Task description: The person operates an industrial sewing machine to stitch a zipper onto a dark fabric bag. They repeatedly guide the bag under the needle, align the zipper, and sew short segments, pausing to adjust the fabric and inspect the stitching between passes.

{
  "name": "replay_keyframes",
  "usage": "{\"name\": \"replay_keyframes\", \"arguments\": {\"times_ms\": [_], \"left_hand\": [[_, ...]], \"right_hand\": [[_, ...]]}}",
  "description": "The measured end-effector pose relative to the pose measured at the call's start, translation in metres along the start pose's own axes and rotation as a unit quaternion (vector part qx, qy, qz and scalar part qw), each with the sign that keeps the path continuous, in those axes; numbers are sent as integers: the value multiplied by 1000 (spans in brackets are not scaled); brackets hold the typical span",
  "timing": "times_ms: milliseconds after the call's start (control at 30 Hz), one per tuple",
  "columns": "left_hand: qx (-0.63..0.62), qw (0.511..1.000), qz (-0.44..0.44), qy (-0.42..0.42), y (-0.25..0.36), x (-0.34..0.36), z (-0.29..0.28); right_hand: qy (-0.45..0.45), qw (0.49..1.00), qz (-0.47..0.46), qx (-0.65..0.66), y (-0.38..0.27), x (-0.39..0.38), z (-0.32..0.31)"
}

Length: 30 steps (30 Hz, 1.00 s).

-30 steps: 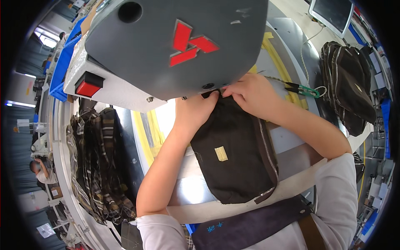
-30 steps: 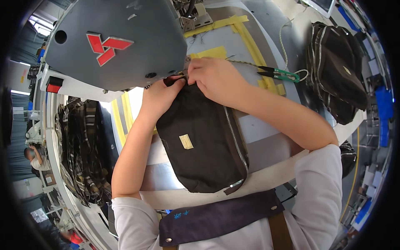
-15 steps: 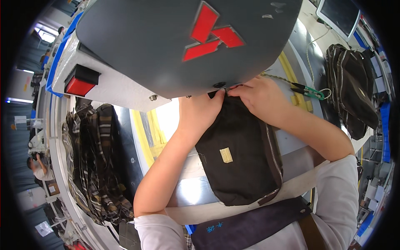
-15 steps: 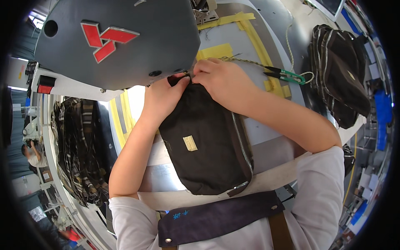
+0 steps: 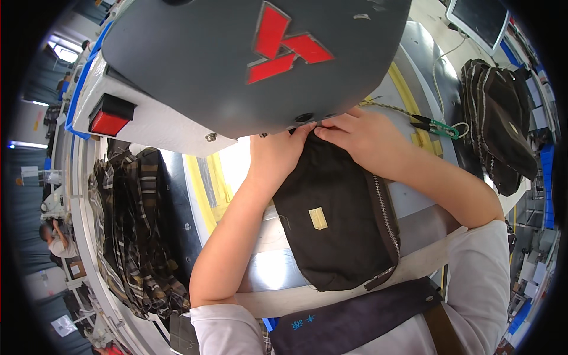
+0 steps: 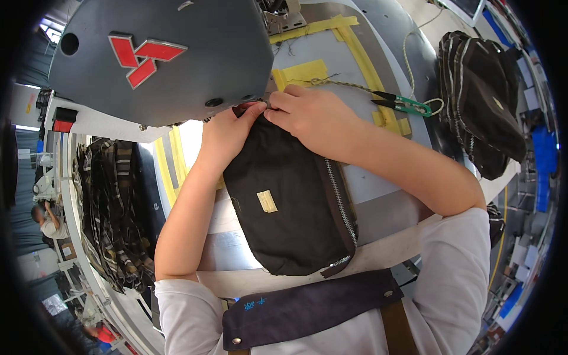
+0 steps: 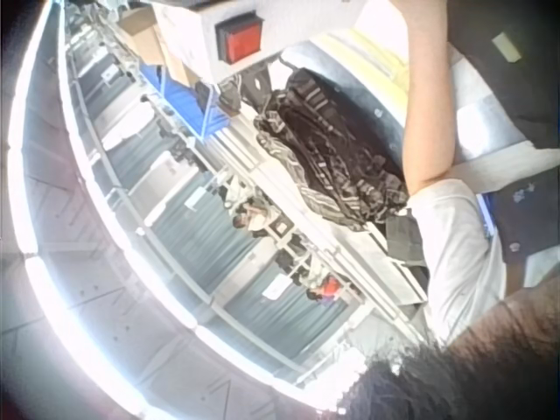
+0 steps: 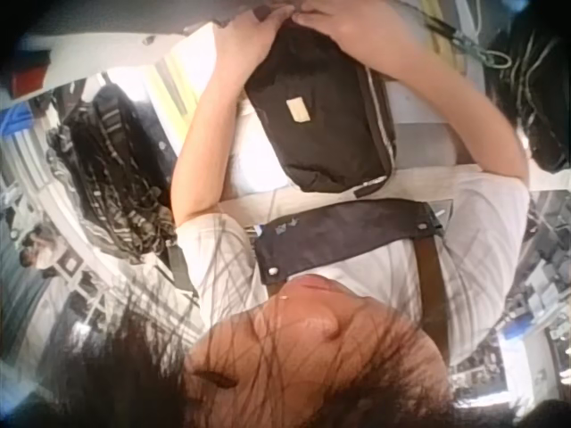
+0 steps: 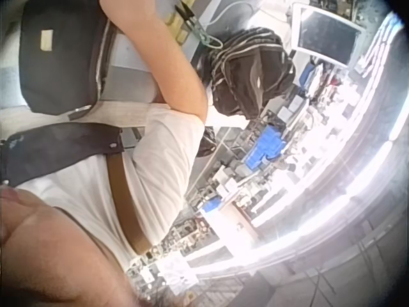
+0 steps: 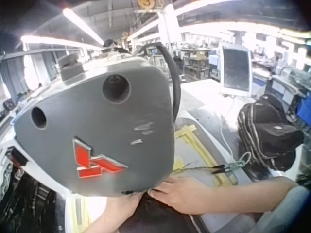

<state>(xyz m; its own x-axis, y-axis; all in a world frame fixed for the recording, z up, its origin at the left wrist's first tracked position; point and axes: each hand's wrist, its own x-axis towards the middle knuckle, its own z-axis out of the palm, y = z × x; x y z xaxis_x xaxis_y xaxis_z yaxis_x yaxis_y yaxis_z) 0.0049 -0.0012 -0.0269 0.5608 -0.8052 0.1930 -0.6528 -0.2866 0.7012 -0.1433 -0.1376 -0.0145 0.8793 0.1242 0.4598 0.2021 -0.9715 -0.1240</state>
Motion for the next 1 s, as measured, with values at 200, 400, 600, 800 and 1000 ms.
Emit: {"name": "replay_keyframes", "arguments": {"times_ms": [200,400,600,800,1000], "left_hand": [[41,998,35,11,0,-5,-7],[131,970,206,13,21,-32,-21],[102,975,193,-41,22,-35,-23],[107,971,204,-56,21,-35,-22],[119,971,201,-54,21,-35,-21]], "right_hand": [[-1,1000,-12,-28,-4,1,2],[6,1000,17,-10,-2,-4,4],[54,987,141,47,-2,-2,9],[-31,946,294,133,4,11,-3],[-77,912,354,194,10,20,-6]]}}
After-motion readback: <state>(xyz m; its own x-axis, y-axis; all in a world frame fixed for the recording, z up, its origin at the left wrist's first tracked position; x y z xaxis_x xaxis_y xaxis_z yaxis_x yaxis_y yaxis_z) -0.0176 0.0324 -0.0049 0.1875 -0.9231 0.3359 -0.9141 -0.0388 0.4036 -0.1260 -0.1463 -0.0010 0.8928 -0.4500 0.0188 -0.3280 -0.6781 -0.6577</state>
